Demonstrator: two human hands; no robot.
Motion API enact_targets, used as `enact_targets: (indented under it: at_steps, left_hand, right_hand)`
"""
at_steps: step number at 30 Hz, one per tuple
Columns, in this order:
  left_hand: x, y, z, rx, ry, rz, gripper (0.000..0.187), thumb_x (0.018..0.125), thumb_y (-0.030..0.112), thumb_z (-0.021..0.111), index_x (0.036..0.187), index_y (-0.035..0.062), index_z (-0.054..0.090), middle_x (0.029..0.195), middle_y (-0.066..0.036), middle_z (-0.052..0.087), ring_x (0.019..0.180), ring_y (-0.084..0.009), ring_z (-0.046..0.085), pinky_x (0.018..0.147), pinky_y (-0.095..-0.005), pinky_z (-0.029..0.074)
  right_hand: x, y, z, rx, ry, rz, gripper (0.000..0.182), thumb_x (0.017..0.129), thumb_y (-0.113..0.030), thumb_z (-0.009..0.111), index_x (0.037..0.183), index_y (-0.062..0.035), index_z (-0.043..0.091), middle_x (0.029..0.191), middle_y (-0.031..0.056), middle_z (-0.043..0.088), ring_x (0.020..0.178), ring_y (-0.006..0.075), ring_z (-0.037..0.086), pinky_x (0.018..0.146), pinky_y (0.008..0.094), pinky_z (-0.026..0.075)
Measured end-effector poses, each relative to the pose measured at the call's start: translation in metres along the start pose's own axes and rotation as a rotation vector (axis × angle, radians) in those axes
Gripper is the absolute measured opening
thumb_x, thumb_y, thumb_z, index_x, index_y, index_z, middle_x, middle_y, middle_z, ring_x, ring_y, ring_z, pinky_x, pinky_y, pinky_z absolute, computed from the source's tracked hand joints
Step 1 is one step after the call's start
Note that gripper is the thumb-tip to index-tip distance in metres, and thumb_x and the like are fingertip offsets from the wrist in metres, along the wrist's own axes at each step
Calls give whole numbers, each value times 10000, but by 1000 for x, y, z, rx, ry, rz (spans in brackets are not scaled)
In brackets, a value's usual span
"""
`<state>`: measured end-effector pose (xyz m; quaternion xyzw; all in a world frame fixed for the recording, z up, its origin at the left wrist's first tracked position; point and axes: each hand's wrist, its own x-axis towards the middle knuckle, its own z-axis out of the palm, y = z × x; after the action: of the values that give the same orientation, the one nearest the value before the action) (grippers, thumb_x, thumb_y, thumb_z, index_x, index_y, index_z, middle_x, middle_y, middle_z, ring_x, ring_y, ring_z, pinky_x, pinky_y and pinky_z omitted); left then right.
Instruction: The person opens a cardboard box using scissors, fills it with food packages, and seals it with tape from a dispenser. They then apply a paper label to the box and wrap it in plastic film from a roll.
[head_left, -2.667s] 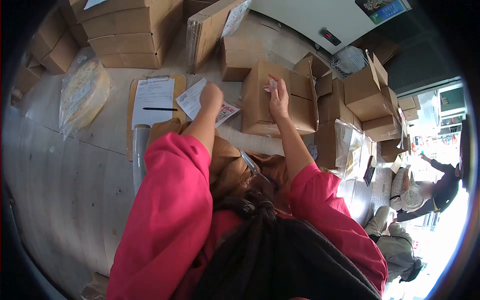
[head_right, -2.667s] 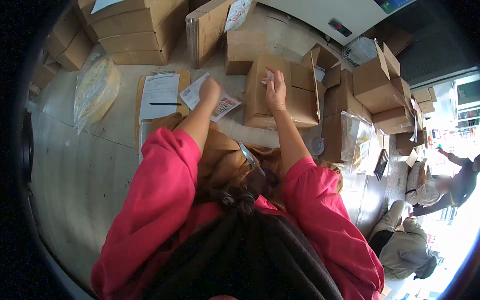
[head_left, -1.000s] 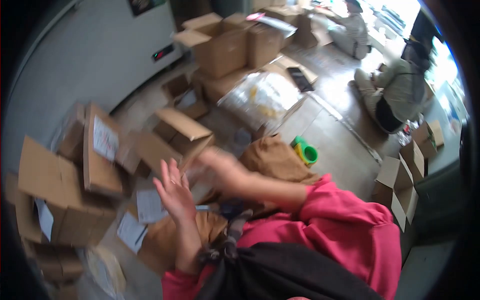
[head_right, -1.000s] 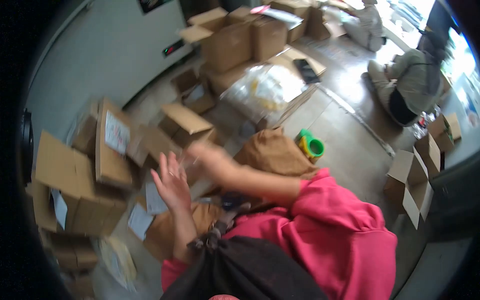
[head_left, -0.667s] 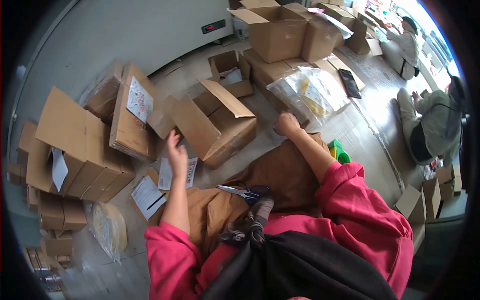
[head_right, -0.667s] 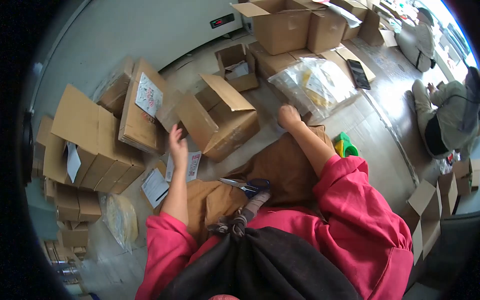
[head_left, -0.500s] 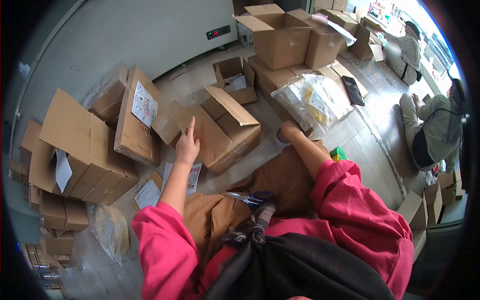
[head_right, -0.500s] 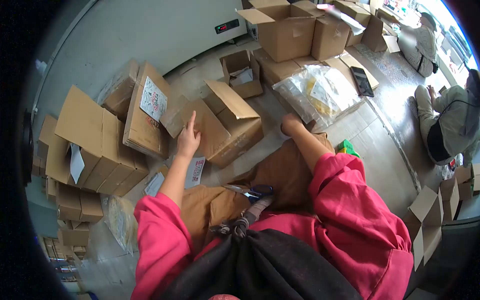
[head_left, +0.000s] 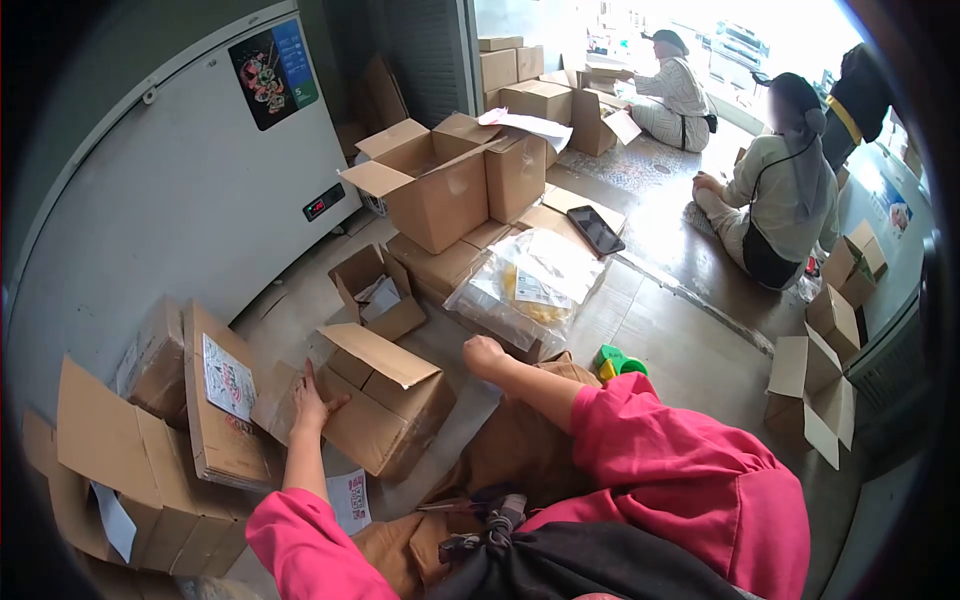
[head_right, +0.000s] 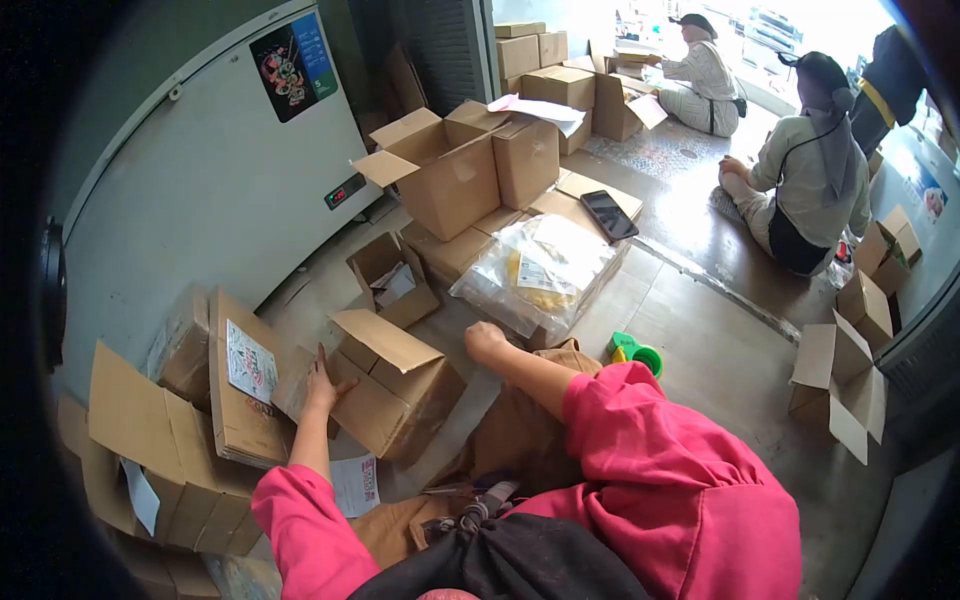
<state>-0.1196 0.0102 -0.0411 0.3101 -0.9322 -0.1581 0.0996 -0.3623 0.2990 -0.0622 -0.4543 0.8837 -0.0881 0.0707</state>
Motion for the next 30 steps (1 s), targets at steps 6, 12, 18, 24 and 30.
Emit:
enact_targets:
  at_steps: [6, 12, 18, 24, 30]
  left_hand:
    - [-24, 16, -10, 180, -110, -126, 1337, 480, 675, 728, 1427, 243, -112, 1284, -381, 338, 1242, -476, 315, 1007, -494, 320]
    - [-39, 25, -13, 202, -116, -197, 1353, 466, 702, 711, 1424, 236, -124, 1325, -396, 253, 1269, -475, 273, 1015, -482, 322]
    - [-39, 10, -1, -105, 128, 126, 1310, 500, 689, 694, 1420, 261, -134, 1408, -341, 113, 1263, -483, 271, 993, -481, 352]
    - [-28, 10, -1, -79, -52, 232, 972, 603, 653, 668, 1402, 249, 290, 1337, -306, 324, 1221, -451, 352, 994, -485, 342]
    - [-51, 22, 4, -94, 79, 110, 847, 644, 626, 658, 1360, 286, 361, 1157, -247, 460, 1077, -415, 476, 898, -471, 414]
  right_hand:
    - [8, 6, 37, -12, 168, -2, 173, 731, -63, 528, 804, -12, 677, 928, 212, 623, 880, 352, 624, 769, 428, 503]
    - [12, -16, -19, 308, 79, 18, 192, 759, -95, 521, 869, -7, 651, 958, 193, 617, 951, 326, 572, 873, 403, 448]
    - [46, -88, -33, 547, -116, -324, 417, 842, -416, 515, 1200, -209, 571, 1238, 145, 522, 1108, 342, 485, 962, 406, 378]
    - [16, -107, -13, 261, 117, -324, 411, 806, -425, 570, 1196, -297, 572, 1393, 110, 347, 1248, 349, 343, 1042, 499, 246]
    - [-97, -1, -69, 309, 562, -238, 394, 709, 31, 543, 1070, -108, 618, 1026, 119, 571, 971, 302, 526, 842, 381, 426]
